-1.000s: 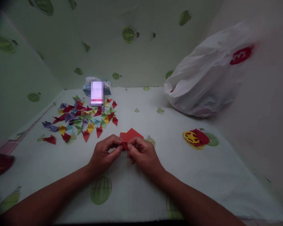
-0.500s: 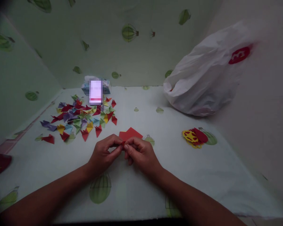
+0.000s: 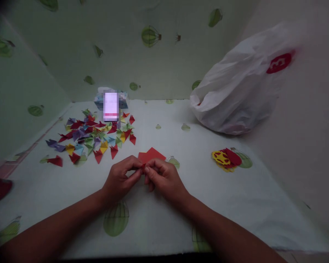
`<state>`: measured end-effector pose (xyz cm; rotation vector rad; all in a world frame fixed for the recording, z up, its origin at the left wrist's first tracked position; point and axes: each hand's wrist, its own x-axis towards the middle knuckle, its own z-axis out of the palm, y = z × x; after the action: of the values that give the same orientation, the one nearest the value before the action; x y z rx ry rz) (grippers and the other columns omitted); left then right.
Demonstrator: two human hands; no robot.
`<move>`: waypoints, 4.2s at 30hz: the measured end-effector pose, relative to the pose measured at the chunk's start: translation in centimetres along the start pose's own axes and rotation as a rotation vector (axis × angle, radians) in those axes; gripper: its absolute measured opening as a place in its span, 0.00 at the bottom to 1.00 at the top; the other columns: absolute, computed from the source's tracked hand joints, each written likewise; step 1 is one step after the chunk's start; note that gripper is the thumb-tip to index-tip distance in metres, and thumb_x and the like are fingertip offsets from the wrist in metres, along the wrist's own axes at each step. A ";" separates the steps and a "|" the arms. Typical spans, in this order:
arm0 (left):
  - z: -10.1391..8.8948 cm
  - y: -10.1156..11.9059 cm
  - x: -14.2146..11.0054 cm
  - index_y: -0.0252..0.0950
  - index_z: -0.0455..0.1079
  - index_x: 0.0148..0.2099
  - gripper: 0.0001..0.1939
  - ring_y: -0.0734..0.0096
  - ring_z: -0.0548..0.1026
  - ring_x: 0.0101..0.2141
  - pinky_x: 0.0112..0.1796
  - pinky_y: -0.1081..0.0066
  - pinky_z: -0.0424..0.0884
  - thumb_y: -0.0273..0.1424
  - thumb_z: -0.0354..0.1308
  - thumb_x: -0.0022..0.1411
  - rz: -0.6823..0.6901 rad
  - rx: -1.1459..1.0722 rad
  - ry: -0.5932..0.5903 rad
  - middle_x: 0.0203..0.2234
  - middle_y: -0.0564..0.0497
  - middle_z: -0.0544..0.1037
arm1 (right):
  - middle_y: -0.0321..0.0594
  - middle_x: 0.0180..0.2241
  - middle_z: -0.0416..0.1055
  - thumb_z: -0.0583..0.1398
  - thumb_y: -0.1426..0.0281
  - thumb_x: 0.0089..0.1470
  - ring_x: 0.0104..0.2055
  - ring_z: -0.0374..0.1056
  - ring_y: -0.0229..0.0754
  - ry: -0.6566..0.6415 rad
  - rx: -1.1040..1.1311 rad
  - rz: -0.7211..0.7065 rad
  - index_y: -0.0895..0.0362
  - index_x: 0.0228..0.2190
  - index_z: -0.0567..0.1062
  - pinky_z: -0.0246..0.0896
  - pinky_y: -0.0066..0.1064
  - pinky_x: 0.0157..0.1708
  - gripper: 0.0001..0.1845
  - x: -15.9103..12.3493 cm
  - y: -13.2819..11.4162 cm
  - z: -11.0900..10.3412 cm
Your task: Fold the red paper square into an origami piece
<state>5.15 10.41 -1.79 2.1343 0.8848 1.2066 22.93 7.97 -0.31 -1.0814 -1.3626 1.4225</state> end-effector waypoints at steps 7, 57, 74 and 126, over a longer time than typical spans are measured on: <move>-0.1 -0.1 0.0 0.34 0.71 0.35 0.07 0.73 0.73 0.29 0.31 0.73 0.69 0.18 0.58 0.62 0.024 0.025 -0.004 0.27 0.52 0.75 | 0.33 0.21 0.71 0.60 0.64 0.59 0.18 0.66 0.32 0.002 0.000 0.012 0.57 0.28 0.71 0.62 0.25 0.20 0.11 0.1 -0.1 0.2; 0.0 0.3 -0.2 0.35 0.68 0.34 0.07 0.72 0.72 0.29 0.31 0.71 0.67 0.19 0.56 0.64 0.045 0.106 0.014 0.28 0.52 0.73 | 0.32 0.21 0.71 0.62 0.64 0.58 0.20 0.66 0.34 -0.002 0.009 -0.021 0.56 0.30 0.69 0.62 0.27 0.23 0.10 -0.1 0.3 0.5; -0.1 0.5 0.0 0.36 0.68 0.34 0.08 0.73 0.71 0.28 0.30 0.72 0.67 0.20 0.55 0.65 0.056 0.142 0.015 0.26 0.53 0.72 | 0.32 0.22 0.70 0.59 0.60 0.62 0.20 0.66 0.34 -0.005 -0.008 -0.048 0.56 0.29 0.69 0.62 0.28 0.22 0.13 -0.1 0.4 0.4; -0.1 0.5 -0.1 0.35 0.70 0.38 0.07 0.71 0.75 0.33 0.35 0.70 0.72 0.19 0.56 0.63 -0.001 0.125 0.092 0.32 0.50 0.77 | 0.30 0.19 0.70 0.61 0.62 0.57 0.16 0.63 0.31 0.201 0.051 0.009 0.56 0.27 0.68 0.58 0.25 0.19 0.12 0.1 0.4 0.7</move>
<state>5.17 10.08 -1.45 2.1899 1.0257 1.2892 22.26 7.85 -0.73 -1.1647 -1.1734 1.3107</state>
